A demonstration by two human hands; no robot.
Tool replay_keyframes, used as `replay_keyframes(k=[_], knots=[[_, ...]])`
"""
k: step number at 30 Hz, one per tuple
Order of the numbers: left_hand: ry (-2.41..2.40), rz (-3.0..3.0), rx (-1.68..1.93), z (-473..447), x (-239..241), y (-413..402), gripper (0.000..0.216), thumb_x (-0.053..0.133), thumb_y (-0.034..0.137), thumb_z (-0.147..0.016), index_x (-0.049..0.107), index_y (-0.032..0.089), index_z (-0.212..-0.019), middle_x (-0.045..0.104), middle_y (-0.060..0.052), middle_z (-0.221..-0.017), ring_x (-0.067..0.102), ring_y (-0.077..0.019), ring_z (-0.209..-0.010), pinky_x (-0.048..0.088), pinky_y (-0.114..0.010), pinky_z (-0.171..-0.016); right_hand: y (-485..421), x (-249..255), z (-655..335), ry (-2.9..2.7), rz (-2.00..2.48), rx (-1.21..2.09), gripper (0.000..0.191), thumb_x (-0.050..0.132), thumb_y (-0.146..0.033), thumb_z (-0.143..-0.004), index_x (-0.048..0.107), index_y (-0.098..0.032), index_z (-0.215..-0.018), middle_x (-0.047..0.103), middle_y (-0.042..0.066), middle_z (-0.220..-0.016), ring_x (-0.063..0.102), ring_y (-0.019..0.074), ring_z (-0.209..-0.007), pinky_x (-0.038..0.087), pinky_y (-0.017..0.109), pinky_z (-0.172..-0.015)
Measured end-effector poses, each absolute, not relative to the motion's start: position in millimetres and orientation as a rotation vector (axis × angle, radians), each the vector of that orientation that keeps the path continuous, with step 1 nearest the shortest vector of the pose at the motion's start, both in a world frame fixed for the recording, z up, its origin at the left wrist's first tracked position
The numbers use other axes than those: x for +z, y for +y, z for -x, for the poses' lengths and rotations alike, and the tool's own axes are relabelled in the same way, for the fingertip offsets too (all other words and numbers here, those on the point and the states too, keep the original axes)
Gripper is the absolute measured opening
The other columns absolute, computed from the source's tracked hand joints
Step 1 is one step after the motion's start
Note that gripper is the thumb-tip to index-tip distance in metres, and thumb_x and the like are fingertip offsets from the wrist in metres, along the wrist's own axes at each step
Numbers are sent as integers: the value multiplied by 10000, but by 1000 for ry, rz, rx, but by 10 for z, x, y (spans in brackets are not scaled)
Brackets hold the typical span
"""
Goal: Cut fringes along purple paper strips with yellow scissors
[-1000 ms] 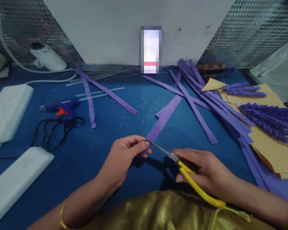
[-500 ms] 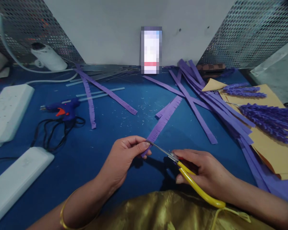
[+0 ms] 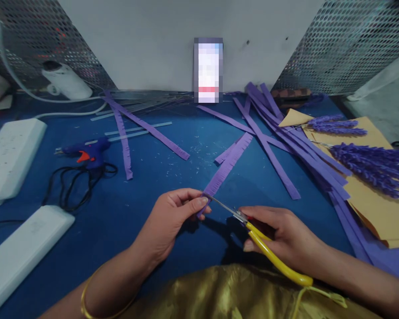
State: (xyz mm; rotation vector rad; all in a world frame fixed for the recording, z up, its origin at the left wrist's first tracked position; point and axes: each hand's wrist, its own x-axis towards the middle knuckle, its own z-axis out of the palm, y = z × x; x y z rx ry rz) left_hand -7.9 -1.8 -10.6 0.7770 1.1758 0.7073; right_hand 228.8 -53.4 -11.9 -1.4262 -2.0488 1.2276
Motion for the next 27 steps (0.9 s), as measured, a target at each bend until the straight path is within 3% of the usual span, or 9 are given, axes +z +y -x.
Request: replay_keyframes(k=[17, 27], knots=[[1232, -848, 745, 78, -80, -21, 97, 790, 284, -758, 788, 187, -757, 736, -13, -670, 601, -109, -623, 470, -220, -642, -533, -87, -2303, -2155, 1507, 1094, 421, 701, -501, -870, 680, -199, -1163, 645, 30, -784, 563, 179, -652, 404, 276, -590], [1232, -802, 767, 56, -103, -46, 98, 797, 288, -747, 784, 191, -745, 731, 0, -650, 589, -92, -600, 461, -194, -625, -556, -131, -2304, -2142, 1447, 1089, 432, 658, -567, -891, 686, -203, -1124, 635, 25, -767, 552, 177, -645, 396, 271, -580]])
